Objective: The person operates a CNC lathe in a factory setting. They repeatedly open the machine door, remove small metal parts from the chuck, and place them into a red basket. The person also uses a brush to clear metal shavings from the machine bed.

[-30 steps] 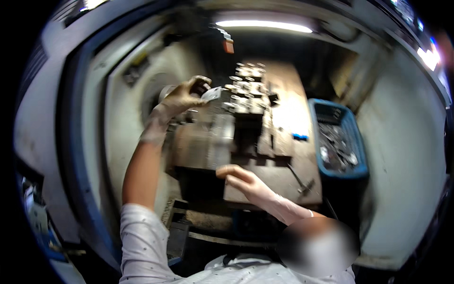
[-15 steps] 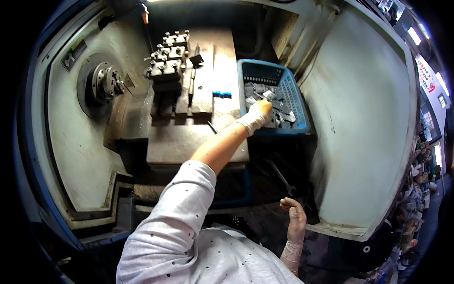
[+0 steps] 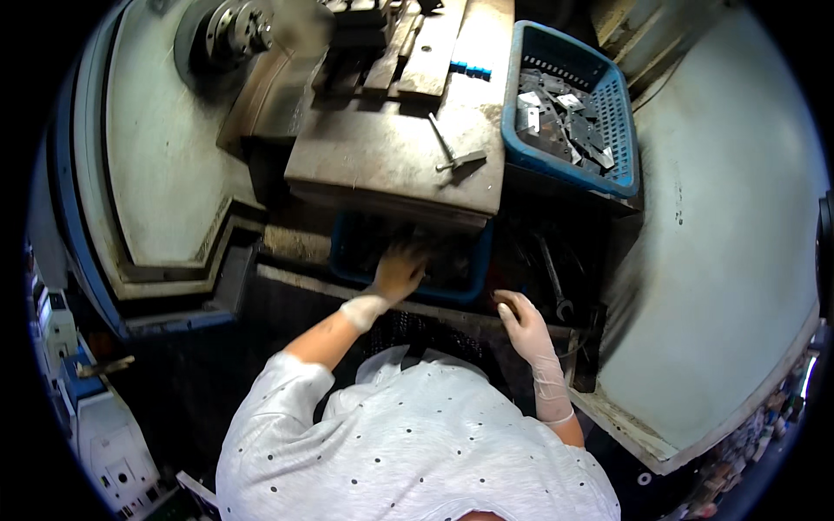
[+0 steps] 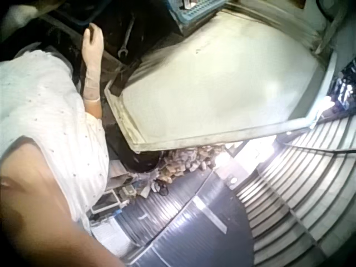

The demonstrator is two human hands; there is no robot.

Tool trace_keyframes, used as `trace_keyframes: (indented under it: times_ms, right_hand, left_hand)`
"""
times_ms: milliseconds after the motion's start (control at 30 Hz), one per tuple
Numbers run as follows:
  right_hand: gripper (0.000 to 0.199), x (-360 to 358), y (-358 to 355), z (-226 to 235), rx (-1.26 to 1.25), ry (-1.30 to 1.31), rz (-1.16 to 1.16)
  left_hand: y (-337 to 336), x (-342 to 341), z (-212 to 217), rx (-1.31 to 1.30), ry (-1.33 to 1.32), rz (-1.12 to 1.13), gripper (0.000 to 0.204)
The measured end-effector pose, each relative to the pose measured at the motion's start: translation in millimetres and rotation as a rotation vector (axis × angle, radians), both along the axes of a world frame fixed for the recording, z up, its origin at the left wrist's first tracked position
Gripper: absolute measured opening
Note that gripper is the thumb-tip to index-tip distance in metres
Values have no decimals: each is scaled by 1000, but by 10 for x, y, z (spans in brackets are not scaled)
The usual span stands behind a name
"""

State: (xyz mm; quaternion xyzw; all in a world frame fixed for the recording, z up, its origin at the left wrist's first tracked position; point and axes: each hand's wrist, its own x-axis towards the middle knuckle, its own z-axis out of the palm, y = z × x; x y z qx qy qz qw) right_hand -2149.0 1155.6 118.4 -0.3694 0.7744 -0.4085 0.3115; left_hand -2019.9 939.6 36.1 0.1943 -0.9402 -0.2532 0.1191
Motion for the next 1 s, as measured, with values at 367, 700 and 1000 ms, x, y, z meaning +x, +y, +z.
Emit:
trace_keyframes:
  times_ms: [367, 700, 1000]
  right_hand:
    - [29, 128, 193, -213, 155, 48, 64]
    - [34, 526, -1081, -344, -106, -680, 19]
    - [12, 1461, -2366, 186, -269, -1326, 172]
  left_hand:
    - [-101, -623, -1333, 272, -527, 421, 58]
    - [-270, 460, 322, 1262, 249, 528, 29]
    - [-642, 1567, 1229, 1147, 847, 693, 15]
